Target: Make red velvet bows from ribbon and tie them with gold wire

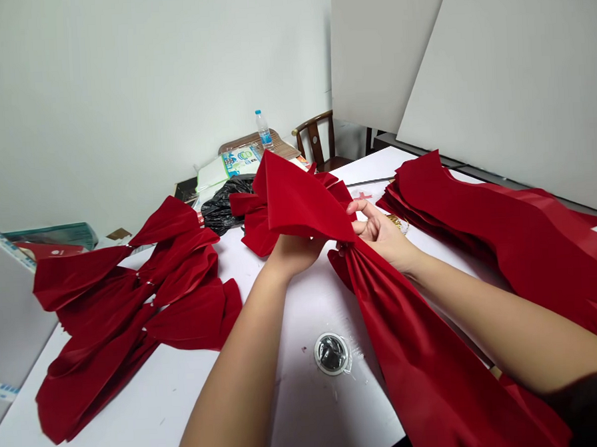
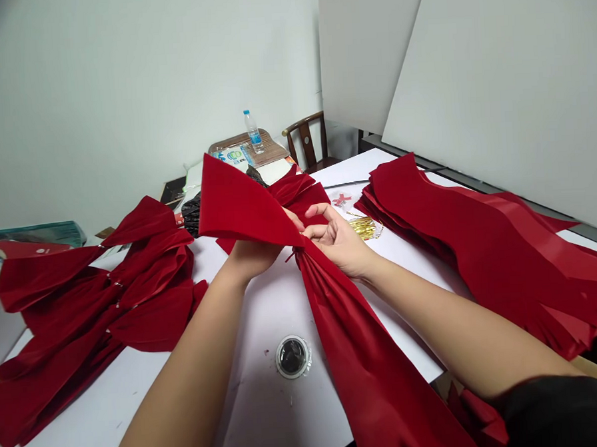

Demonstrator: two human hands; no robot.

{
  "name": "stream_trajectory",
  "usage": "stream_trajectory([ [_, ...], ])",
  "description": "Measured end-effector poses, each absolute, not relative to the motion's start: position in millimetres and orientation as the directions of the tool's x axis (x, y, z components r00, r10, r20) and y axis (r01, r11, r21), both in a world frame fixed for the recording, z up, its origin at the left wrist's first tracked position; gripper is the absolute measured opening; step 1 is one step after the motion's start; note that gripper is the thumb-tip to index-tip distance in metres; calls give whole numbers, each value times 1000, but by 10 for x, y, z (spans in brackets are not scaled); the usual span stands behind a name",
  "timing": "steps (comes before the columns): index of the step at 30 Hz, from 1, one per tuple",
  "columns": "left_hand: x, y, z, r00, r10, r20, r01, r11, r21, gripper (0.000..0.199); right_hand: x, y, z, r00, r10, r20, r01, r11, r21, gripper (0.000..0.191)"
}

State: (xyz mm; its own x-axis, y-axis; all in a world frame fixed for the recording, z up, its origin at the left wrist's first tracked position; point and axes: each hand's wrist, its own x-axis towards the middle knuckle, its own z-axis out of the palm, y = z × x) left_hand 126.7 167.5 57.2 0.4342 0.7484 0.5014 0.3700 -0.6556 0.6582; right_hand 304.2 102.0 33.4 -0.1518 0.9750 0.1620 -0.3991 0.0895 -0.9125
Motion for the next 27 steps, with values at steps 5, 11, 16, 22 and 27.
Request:
stream_trajectory([
  [5,1335,1600,639,434,804,408,260,-545,797,13,3098,1088,340,-47,985,167,-397,135,-908,83],
  [11,1413,1554,672,382,822,423,221,-526,821,7,3110,1132,348,84,975,207,-371,223,-902,69],
  [16,1444,1524,695,357,844,401,221,-493,841,7,3106,1129,327,179,945,275,-307,319,-897,58],
  [22,1450,1484,707,384,825,414,193,-510,838,11,3140,1150,277,250,914,319,-192,369,-909,56],
  [27,1436,1470,729,403,798,448,205,-556,805,11,3157,1164,229,271,888,372,-115,413,-903,53],
])
